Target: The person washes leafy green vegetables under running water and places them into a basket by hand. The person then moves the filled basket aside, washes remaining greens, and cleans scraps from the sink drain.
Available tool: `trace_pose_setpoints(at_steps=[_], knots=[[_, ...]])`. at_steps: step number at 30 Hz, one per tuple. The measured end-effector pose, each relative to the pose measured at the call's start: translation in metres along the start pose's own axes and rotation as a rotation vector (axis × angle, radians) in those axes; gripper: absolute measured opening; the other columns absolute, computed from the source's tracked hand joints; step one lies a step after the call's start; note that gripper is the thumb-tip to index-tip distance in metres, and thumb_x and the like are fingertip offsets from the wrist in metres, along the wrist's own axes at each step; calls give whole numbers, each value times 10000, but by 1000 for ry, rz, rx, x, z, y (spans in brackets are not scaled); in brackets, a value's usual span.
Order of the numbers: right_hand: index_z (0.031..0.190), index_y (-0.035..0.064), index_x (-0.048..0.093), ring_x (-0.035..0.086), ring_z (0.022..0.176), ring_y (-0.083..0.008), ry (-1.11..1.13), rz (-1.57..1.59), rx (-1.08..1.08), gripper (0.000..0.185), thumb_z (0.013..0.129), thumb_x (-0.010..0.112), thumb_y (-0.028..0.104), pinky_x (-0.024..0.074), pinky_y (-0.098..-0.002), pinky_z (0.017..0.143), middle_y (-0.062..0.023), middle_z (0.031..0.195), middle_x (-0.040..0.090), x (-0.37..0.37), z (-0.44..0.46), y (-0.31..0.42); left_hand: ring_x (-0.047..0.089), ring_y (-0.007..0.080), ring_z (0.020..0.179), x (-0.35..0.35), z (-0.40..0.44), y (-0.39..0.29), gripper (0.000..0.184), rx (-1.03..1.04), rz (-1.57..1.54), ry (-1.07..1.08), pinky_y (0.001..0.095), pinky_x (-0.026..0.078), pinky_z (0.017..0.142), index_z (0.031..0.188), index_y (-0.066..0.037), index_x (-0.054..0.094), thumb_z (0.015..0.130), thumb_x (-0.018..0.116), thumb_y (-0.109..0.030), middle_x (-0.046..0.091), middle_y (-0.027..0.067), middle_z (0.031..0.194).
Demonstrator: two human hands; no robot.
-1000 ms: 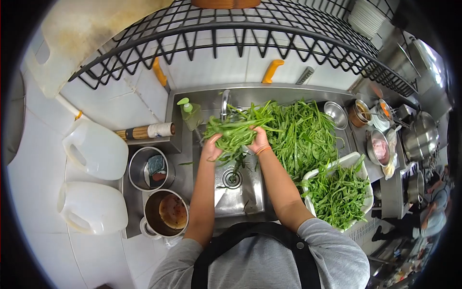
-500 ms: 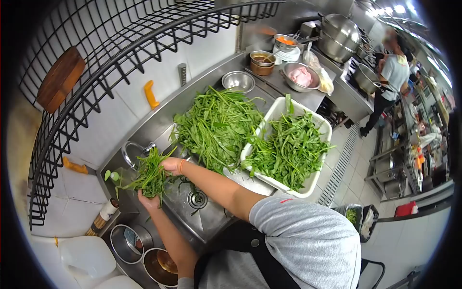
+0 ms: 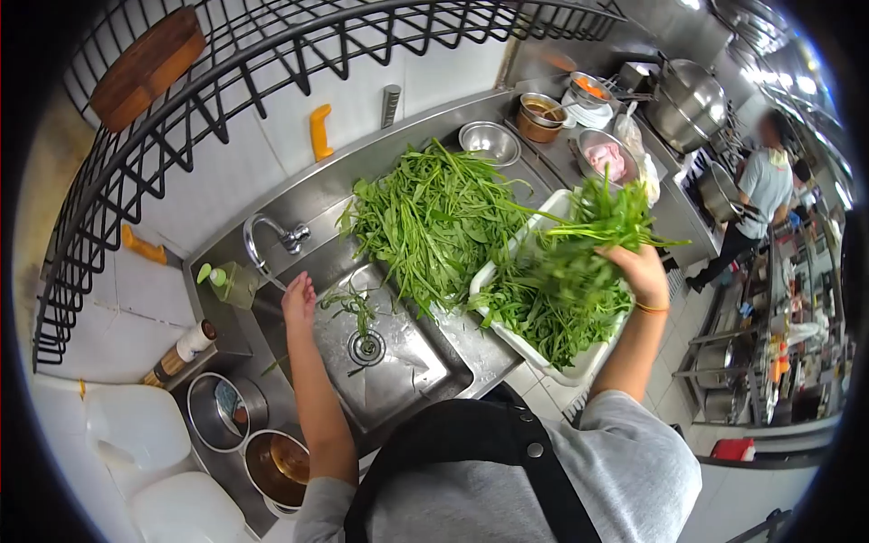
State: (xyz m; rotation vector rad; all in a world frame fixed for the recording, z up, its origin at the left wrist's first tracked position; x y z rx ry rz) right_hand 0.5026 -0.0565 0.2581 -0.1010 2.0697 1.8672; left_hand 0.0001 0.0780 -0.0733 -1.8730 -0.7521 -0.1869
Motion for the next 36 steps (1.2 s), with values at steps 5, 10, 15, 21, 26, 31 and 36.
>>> trace_pose_setpoints(at_steps=[5, 10, 15, 21, 26, 31, 36], knots=[[1032, -22, 550, 587, 836, -221, 88, -724, 161, 597, 562, 753, 284, 450, -305, 758, -143, 913, 613, -46, 36, -80, 505, 117, 557, 81, 6, 22, 214, 141, 326, -57, 237, 443, 582, 904, -54, 615, 754, 641, -205, 611, 28, 794], [937, -29, 561, 532, 936, -332, -275, -1184, 76, 689, 518, 731, 490, 389, -398, 861, -209, 921, 588, -13, 60, -50, 467, 301, 945, 203, -48, 35, 560, 560, 1143, -240, 442, 379, 829, 1071, -31, 504, 693, 653, -418, 504, 156, 1015], [950, 53, 608, 560, 896, -328, 7, -727, -367, 303, 697, 646, 215, 426, -373, 811, -143, 950, 602, 91, 147, -42, 286, 321, 1088, 263, -91, 64, 951, 457, 1382, -260, 438, 315, 845, 1272, -59, 208, 584, 709, -484, 257, 155, 1218], [1019, 163, 573, 462, 1055, -307, 366, -1201, -852, 418, 618, 666, 90, 439, -340, 829, -97, 1102, 513, 198, 215, -110, 284, 345, 1093, 248, -107, 85, 999, 408, 1316, -385, 448, 300, 874, 1300, -64, 161, 580, 719, -476, 219, 187, 1248], [1009, 137, 563, 484, 1008, -325, 577, -1026, -725, 428, 597, 649, 60, 442, -377, 809, -119, 1084, 513, 187, 242, -137, 273, 377, 1106, 254, -89, 91, 994, 377, 1277, -354, 499, 322, 857, 1317, -111, 153, 589, 700, -509, 192, 228, 1261], [923, 40, 566, 540, 881, -301, 460, -697, -679, 278, 648, 558, -3, 428, -364, 785, -127, 897, 576, 146, 238, -111, 352, 409, 1080, 262, -67, 87, 577, 404, 1188, -248, 474, 389, 809, 1225, -66, 290, 742, 598, -123, 316, 242, 1195], [978, 42, 538, 534, 933, -288, 432, -433, -434, 339, 653, 610, 105, 420, -370, 816, -146, 981, 557, 149, 245, -124, 490, 433, 892, 230, -53, 81, 419, 769, 889, -140, 407, 409, 787, 1122, 8, 382, 741, 550, -39, 501, 263, 975]])
Point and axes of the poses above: each hand's wrist, its own z-axis towards the middle knuckle, its own x-axis out of the palm, y = z × x, the point moved 3 cm from there along z, towards the middle knuckle
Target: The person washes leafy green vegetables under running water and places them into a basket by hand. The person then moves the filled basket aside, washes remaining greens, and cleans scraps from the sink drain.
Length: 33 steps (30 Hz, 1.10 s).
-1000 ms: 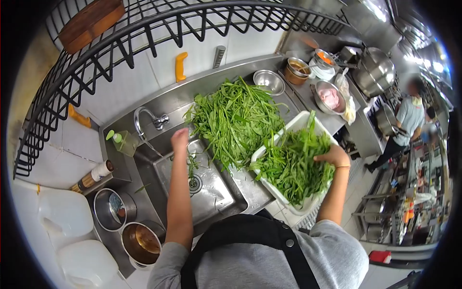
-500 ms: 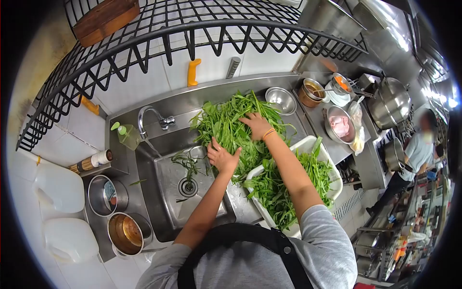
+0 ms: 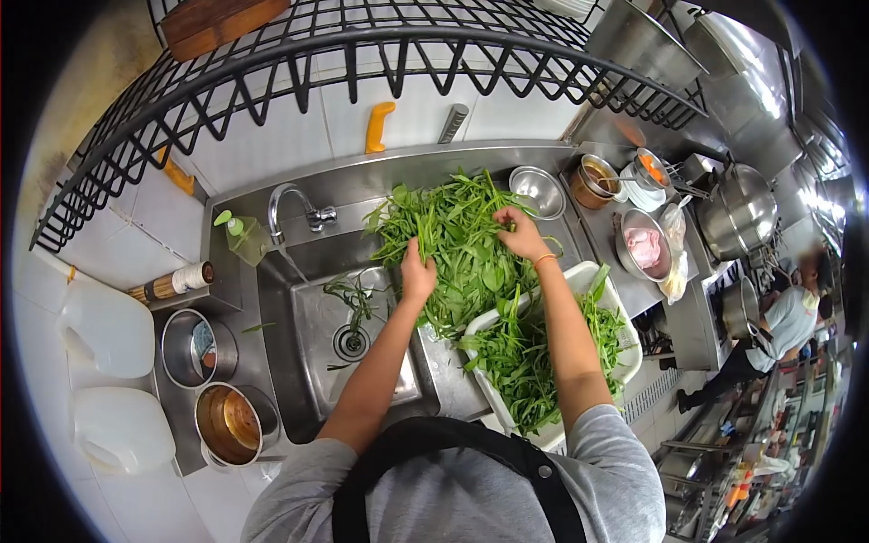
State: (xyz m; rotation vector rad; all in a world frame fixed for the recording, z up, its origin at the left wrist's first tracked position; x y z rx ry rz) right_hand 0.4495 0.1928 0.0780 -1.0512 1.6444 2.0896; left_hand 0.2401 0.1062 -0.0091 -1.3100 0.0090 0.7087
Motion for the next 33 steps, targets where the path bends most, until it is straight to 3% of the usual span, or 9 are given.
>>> trace_pose_setpoints(at_steps=[1, 4, 6, 12, 14, 16, 20, 26, 33], knots=[[1087, 19, 467, 506, 984, -296, -107, 65, 135, 537, 651, 665, 261, 411, -380, 844, -191, 1067, 500, 13, 5, -7, 497, 417, 914, -3, 0, 9, 417, -24, -101, 34, 405, 407, 794, 1119, 15, 388, 742, 556, -44, 514, 254, 990], [1153, -4, 405, 474, 1020, -325, -410, -468, 406, 685, 651, 682, 370, 404, -386, 866, -241, 1110, 444, 54, 4, 13, 512, 368, 978, -7, -5, 28, 437, -64, -151, 35, 384, 403, 809, 1134, 1, 397, 742, 580, -63, 544, 214, 1032], [1150, -28, 415, 473, 1027, -355, -388, -490, 430, 752, 629, 696, 434, 409, -402, 865, -247, 1135, 441, 62, 4, 19, 510, 355, 1002, -14, -9, 33, 446, -109, -299, 34, 373, 401, 814, 1156, -37, 398, 743, 569, -54, 546, 191, 1059], [967, -25, 572, 565, 884, -362, -557, -213, 536, 399, 670, 605, 238, 446, -384, 776, -247, 897, 584, 15, 11, 7, 509, 202, 931, -54, -9, 59, 367, -276, -518, -86, 305, 388, 819, 1124, -52, 413, 768, 485, 2, 545, 96, 1017], [958, -16, 575, 587, 840, -323, -651, -71, 433, 347, 687, 582, 200, 443, -355, 736, -222, 896, 599, -9, 20, -19, 498, 191, 952, -52, -10, 70, 378, -488, -968, 85, 294, 390, 818, 1140, -45, 398, 775, 460, 27, 526, 89, 1055], [881, -15, 574, 565, 721, -231, -778, 207, 275, 246, 706, 539, 154, 427, -312, 677, -135, 784, 605, -33, 15, -14, 494, 184, 954, -52, -13, 72, 384, -591, -1029, 144, 286, 392, 819, 1150, -39, 385, 779, 452, 35, 514, 87, 1071], [715, 52, 485, 414, 649, -118, -776, 659, 23, 39, 680, 501, 47, 337, -245, 612, 2, 672, 445, -79, 6, 34, 502, 180, 940, -49, -21, 73, 389, -636, -917, 323, 290, 409, 796, 1150, -34, 386, 773, 455, 35, 519, 88, 1059], [859, 5, 515, 534, 661, -140, -581, 872, -115, 174, 693, 465, 5, 427, -240, 617, -60, 759, 557, -120, -2, 119, 555, 189, 843, -79, -23, 102, 328, -706, -989, 146, 301, 463, 714, 1107, -38, 397, 789, 446, 25, 548, 109, 1016], [972, 8, 554, 522, 861, -162, -172, 804, -97, 347, 633, 502, 64, 374, -271, 821, -50, 914, 590, 5, 11, 165, 541, 307, 901, -152, 10, 98, 333, -679, -1288, 115, 458, 492, 709, 1149, -82, 355, 823, 402, -33, 492, 172, 1129]])
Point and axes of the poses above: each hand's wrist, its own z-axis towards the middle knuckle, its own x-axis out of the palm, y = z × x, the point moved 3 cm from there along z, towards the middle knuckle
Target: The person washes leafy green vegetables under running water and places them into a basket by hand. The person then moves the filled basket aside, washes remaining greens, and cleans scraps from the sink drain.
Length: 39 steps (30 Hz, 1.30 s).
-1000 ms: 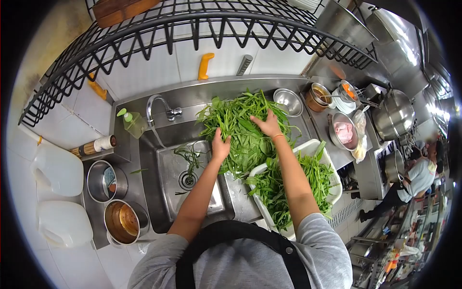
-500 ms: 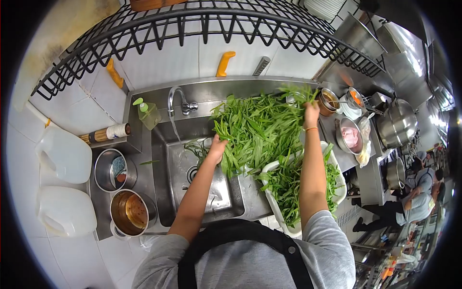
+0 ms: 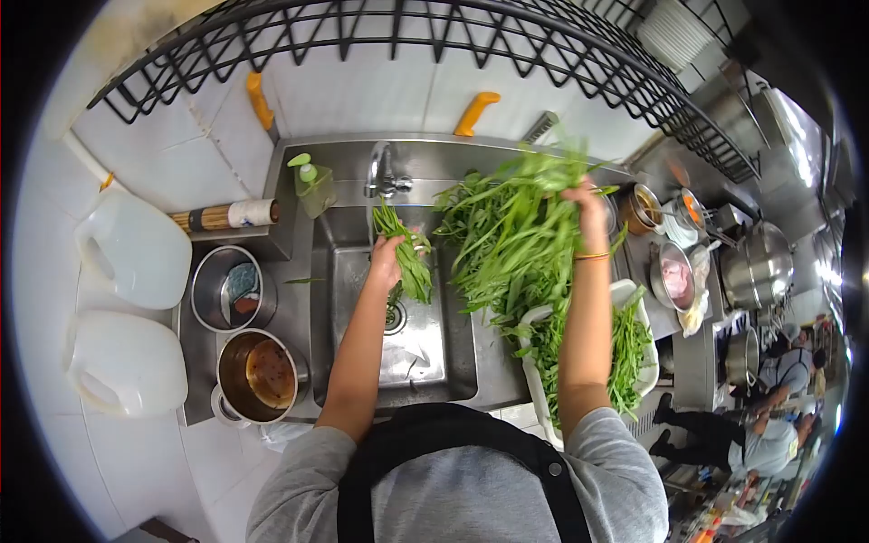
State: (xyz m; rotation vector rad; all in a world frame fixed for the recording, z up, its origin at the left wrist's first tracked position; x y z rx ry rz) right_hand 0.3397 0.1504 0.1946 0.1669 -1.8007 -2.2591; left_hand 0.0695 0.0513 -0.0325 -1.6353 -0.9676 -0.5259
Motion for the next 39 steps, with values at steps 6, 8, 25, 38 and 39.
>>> trace_pose_setpoints(at_steps=[6, 8, 25, 38, 39], knots=[[959, 39, 515, 526, 840, -162, 177, 399, 504, 289, 672, 493, 69, 418, -287, 771, -48, 891, 555, 138, -21, -153, 533, 265, 943, -9, -10, -49, 304, -1, -173, 24, 406, 436, 840, 1126, -78, 470, 829, 416, -107, 534, 119, 1089], [964, 35, 487, 540, 805, -168, 234, 327, 567, 246, 721, 503, 67, 459, -307, 710, -54, 835, 551, 176, -21, -180, 531, 261, 960, -27, -13, -60, 321, -16, -188, -12, 398, 431, 846, 1146, -93, 457, 828, 444, -137, 535, 126, 1078], [1119, -41, 451, 510, 907, -160, 324, 110, 570, 386, 839, 506, 221, 400, -278, 825, -77, 997, 553, 264, -13, -196, 592, 224, 755, -41, -31, -83, 282, 189, -198, -98, 342, 501, 668, 955, -30, 539, 801, 501, -263, 590, 92, 867], [1258, -36, 322, 360, 1132, -222, 161, 224, 511, 753, 842, 303, 590, 246, -329, 980, -151, 1243, 376, 234, -9, -154, 535, 147, 946, 23, -9, -77, 494, 205, 419, -1, 277, 424, 803, 1139, -35, 496, 704, 702, -149, 563, 38, 1048], [1261, -33, 320, 361, 1128, -234, 94, 370, 532, 765, 837, 297, 603, 232, -337, 987, -150, 1219, 391, 234, -6, -157, 534, 150, 953, 24, -10, -79, 517, 205, 491, 26, 277, 420, 811, 1149, -31, 487, 694, 711, -133, 560, 37, 1053]])
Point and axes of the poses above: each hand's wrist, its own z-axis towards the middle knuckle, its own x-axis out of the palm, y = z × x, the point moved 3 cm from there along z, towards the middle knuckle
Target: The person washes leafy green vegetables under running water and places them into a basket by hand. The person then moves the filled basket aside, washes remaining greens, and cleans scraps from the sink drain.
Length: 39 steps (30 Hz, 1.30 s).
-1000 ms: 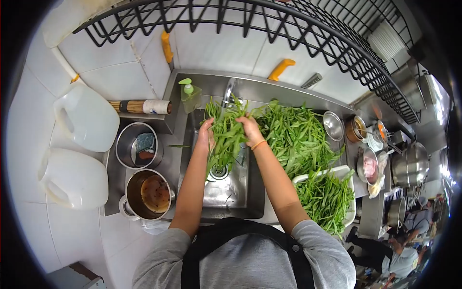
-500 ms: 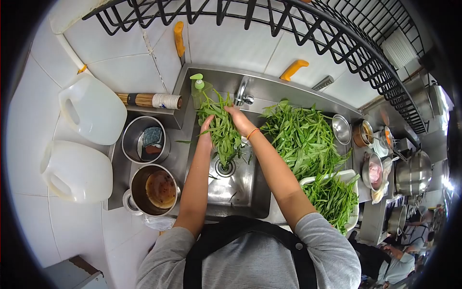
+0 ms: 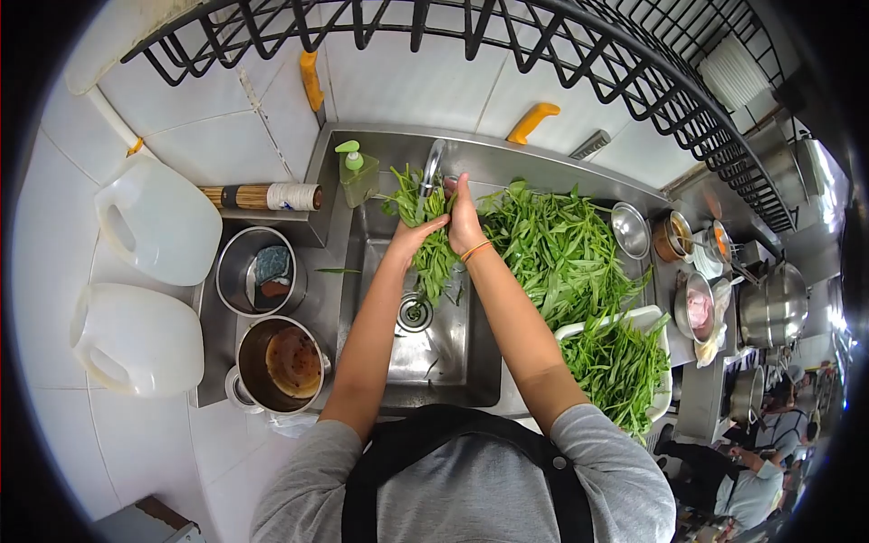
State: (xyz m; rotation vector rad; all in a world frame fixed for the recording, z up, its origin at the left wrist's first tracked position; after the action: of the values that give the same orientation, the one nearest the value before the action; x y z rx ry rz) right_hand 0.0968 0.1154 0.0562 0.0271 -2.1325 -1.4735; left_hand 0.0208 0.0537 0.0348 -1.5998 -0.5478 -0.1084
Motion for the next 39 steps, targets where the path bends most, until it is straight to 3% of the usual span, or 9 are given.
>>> trace_pose_setpoints(at_steps=[6, 8, 9, 13, 24, 30, 32, 36, 39], knots=[[1199, 47, 417, 423, 889, -147, 43, 29, -8, 626, 828, 419, 552, 352, -277, 795, -47, 934, 464, -13, 2, -12, 549, 156, 884, -17, 3, 0, 389, 100, -227, -187, 279, 446, 758, 1052, -19, 518, 706, 688, -71, 567, 53, 992], [1179, 70, 434, 448, 861, -133, 179, -621, -138, 511, 801, 581, 380, 379, -275, 769, -43, 915, 483, -12, -4, -18, 557, 160, 840, -22, -1, -6, 333, 63, -436, -282, 274, 464, 706, 1012, -25, 523, 717, 675, -59, 564, 47, 951], [1111, 51, 469, 489, 818, -111, 153, -629, -203, 407, 770, 642, 193, 404, -254, 729, -45, 901, 529, -5, -15, -14, 562, 161, 808, -25, 2, -9, 328, 119, -442, -274, 277, 480, 664, 1008, -33, 508, 724, 670, -56, 556, 44, 928], [952, 33, 524, 524, 723, -70, 56, -149, -200, 180, 790, 596, 70, 412, -202, 676, -24, 825, 587, -11, -8, -25, 565, 167, 815, -30, 3, -17, 419, 186, -447, -304, 299, 492, 656, 1067, -31, 462, 709, 679, -38, 548, 55, 954], [897, -5, 583, 521, 684, -43, 7, -514, -405, 148, 814, 569, 117, 410, -163, 636, -4, 781, 606, -24, 8, -26, 589, 202, 665, -43, 20, 12, 253, -165, -557, -135, 309, 491, 604, 938, -20, 538, 761, 544, -201, 594, 85, 798], [1194, 20, 437, 522, 962, -161, -163, -569, -473, 488, 784, 606, 224, 396, -259, 826, -109, 1076, 553, -26, -5, -20, 585, 190, 707, -28, 19, 16, 257, -188, -573, 63, 311, 476, 642, 924, -28, 568, 766, 525, -226, 604, 91, 850], [1284, 30, 317, 458, 1082, -197, 74, -604, -415, 633, 772, 621, 244, 351, -288, 897, -137, 1176, 481, -23, -6, -21, 576, 147, 733, -10, 7, 2, 253, 71, -146, -117, 286, 458, 637, 964, -24, 573, 764, 555, -177, 610, 84, 877], [1107, -2, 511, 504, 917, -114, 70, -509, -179, 430, 783, 625, 257, 392, -249, 804, -81, 1034, 570, -34, -12, -18, 564, 123, 657, -19, 14, 2, 305, 188, 428, -234, 282, 444, 591, 904, -1, 597, 690, 690, -198, 626, 59, 765], [1024, -5, 556, 495, 829, -82, -65, -179, -221, 293, 835, 563, 220, 400, -237, 742, -31, 945, 586, -30, -17, -23, 558, 125, 622, -9, 6, -6, 346, 181, 413, -341, 290, 448, 585, 816, 12, 598, 627, 750, -234, 623, 66, 737]])
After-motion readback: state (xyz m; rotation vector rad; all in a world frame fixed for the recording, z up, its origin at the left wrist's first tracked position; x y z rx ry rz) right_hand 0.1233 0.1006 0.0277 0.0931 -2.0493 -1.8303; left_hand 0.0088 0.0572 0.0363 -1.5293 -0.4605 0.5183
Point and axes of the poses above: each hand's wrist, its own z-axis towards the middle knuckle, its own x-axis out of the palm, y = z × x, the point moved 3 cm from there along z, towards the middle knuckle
